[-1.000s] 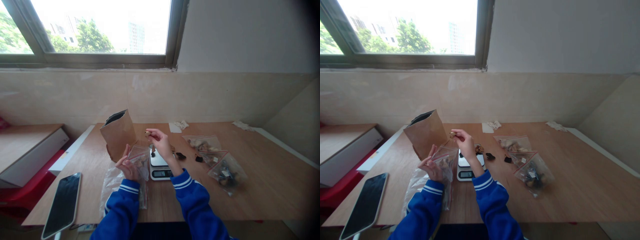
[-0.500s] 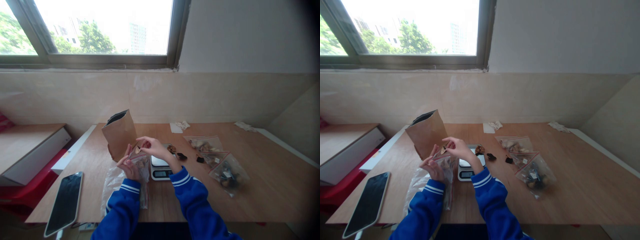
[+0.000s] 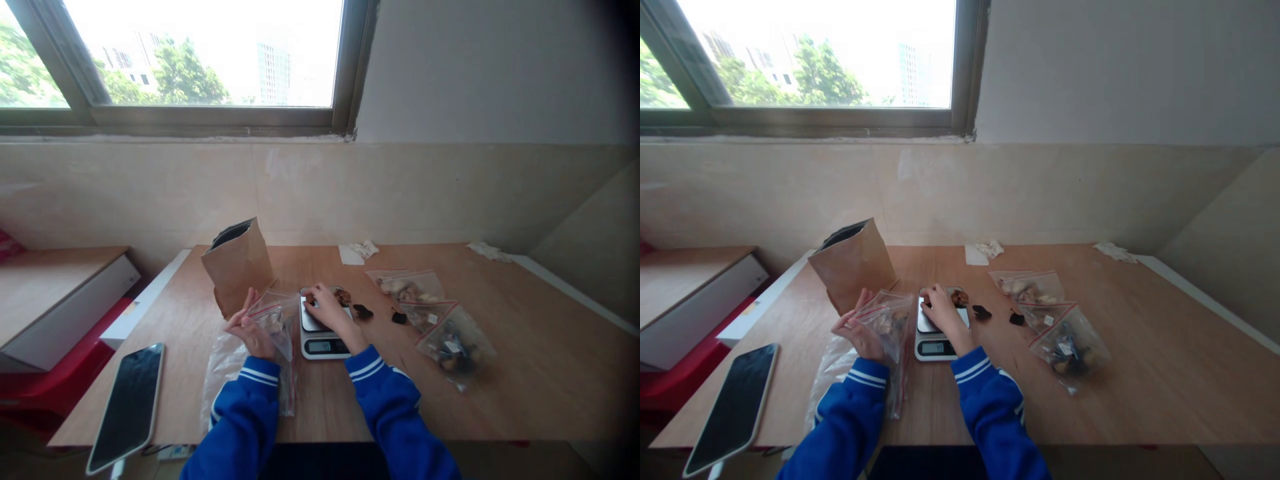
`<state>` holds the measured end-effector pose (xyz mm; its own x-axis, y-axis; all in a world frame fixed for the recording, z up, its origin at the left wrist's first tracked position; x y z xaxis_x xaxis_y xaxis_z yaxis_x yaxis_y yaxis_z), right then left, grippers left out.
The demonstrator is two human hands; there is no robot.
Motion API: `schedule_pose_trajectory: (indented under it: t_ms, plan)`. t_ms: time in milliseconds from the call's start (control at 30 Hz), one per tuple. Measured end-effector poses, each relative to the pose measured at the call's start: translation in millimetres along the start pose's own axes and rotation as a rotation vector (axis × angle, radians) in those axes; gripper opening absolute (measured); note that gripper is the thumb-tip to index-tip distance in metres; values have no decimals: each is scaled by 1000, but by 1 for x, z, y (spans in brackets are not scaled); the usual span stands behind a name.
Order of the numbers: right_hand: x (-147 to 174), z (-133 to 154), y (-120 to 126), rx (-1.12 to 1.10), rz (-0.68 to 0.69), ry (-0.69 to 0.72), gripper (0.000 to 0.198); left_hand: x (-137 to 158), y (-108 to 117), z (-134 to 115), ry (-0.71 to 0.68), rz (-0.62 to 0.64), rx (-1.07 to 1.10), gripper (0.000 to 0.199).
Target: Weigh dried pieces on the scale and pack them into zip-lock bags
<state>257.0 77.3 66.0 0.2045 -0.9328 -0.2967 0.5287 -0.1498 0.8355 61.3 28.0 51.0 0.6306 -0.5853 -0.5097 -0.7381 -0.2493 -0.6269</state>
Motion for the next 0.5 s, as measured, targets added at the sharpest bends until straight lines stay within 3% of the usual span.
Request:
schedule_pose_trajectory:
  t_ms: [200,300,400,500]
  plan:
    - [-10,15,47,-390,-244,-37,24,4,-9,-4,15,67,-6,23]
    - [-17,45,57,-550,-196,47,35,5,-12,-6,8,87,-8,23]
    - [-19,70,53,-508,-86,131,41,5,-9,-4,10,71,4,23]
    - [-12,59,48,-331,-155,108,30,2,-2,-2,12,10,-13,20]
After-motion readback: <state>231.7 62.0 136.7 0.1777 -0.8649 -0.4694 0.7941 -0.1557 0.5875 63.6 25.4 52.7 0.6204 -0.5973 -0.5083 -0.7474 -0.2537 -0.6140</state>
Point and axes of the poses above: each hand's wrist, its own x-axis away from the middle knuckle, its own y-axis out of the back of the hand, z = x × y, the point moved 9 cm from there along -x, towards the middle knuckle, and after that the axes turned 10 degrees about x, right-handed, at the moved point
